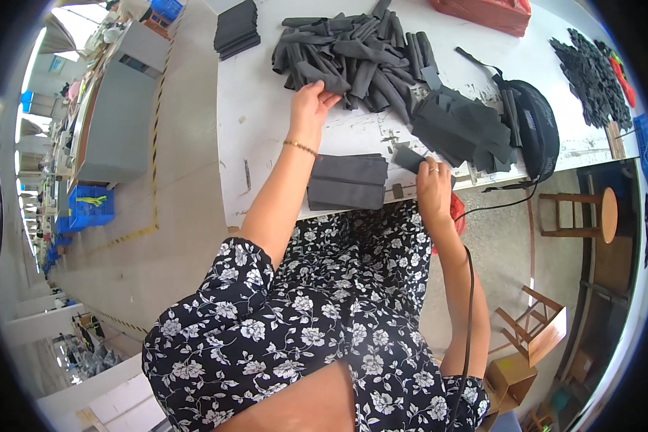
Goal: The person repeatedly picks up a small rectangular piece of dark fabric and a larger, irregularly shaped piece of the same material. They insert the rectangular piece into a pocket or sleeve on the larger piece, then place the assembled unit onto a growing stack on the table.
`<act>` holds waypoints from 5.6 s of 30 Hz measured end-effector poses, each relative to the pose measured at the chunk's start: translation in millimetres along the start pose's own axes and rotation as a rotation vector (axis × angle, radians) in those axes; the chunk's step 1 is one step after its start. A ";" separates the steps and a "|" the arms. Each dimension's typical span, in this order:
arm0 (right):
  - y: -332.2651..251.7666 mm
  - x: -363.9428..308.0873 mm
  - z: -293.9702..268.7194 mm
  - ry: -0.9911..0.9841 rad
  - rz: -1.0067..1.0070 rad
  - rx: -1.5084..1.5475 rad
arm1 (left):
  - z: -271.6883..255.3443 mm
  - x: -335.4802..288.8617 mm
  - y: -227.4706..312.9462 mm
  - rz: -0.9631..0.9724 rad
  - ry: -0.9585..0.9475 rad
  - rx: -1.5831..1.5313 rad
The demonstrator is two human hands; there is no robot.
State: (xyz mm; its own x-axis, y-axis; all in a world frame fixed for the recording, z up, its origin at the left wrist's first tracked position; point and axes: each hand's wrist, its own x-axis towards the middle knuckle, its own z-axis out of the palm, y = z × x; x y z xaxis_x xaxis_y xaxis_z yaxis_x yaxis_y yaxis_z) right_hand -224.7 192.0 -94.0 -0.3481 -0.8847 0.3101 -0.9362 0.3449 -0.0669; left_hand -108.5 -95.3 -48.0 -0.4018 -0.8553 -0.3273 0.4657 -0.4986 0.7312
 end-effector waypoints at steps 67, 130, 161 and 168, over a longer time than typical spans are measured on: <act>-84.0 62.5 -120.2 0.448 -0.199 0.328 | -10.1 -128.4 30.6 -0.202 -0.272 -0.008; -103.8 51.8 -130.0 0.210 -0.154 0.894 | 13.1 -168.7 36.4 0.121 -0.402 -0.366; -109.1 60.7 -121.1 0.112 -0.012 1.100 | 16.7 -181.9 25.1 0.099 -0.397 -0.319; -130.9 51.5 -92.3 0.275 0.406 1.440 | 13.2 -163.6 35.7 0.296 -0.453 -0.302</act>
State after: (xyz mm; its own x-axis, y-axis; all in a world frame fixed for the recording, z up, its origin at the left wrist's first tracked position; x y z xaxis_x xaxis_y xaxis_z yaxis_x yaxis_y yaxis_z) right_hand -115.7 130.2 18.3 -0.7184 -0.6681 0.1940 -0.0867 -0.1908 -0.9778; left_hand -36.6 28.7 39.5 -0.4855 -0.8515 0.1981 0.7845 -0.3243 0.5286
